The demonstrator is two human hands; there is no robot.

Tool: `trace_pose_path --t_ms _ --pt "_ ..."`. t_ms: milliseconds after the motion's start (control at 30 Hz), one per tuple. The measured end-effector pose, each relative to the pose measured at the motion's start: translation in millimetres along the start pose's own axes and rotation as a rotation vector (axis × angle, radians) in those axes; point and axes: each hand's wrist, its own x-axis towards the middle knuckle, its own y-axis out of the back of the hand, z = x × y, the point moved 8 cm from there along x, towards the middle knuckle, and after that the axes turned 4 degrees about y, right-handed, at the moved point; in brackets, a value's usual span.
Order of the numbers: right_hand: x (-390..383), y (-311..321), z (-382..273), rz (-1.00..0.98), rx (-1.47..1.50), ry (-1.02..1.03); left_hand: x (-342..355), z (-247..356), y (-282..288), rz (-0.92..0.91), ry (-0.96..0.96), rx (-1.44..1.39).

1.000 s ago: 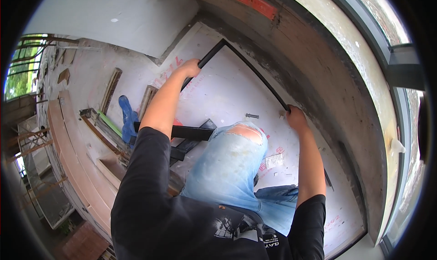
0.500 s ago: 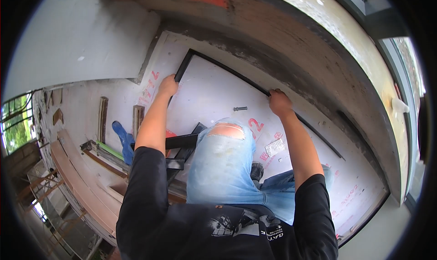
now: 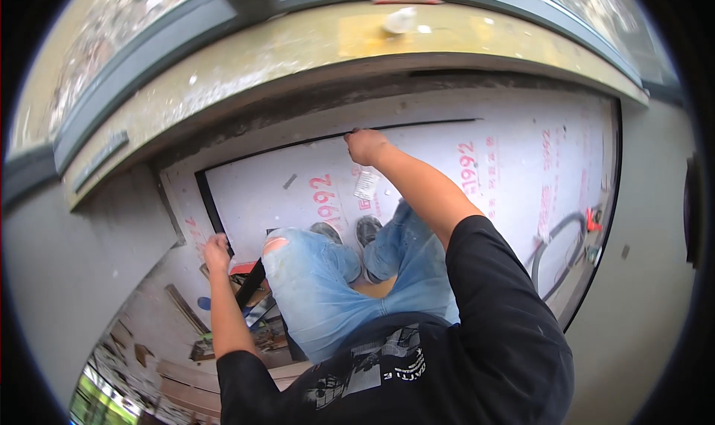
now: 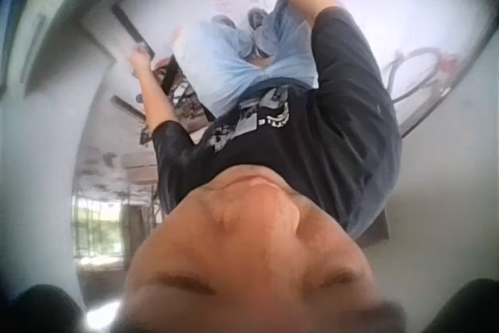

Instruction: Applying adhesive to and fitting black trim strips around a window frame in a room under renovation.

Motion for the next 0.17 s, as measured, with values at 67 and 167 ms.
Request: trace_pose_path --t_ms 67,167 --pt "-58.4 23.9 22.7 -0.064 0.114 -0.088 -58.4 37.5 19.4 -0.117 -0.055 0.128" --pt "-153.9 58.3 66.9 0.066 0.38 -0.254 -108.7 102.0 65.7 -0.187 -0.132 0.353"
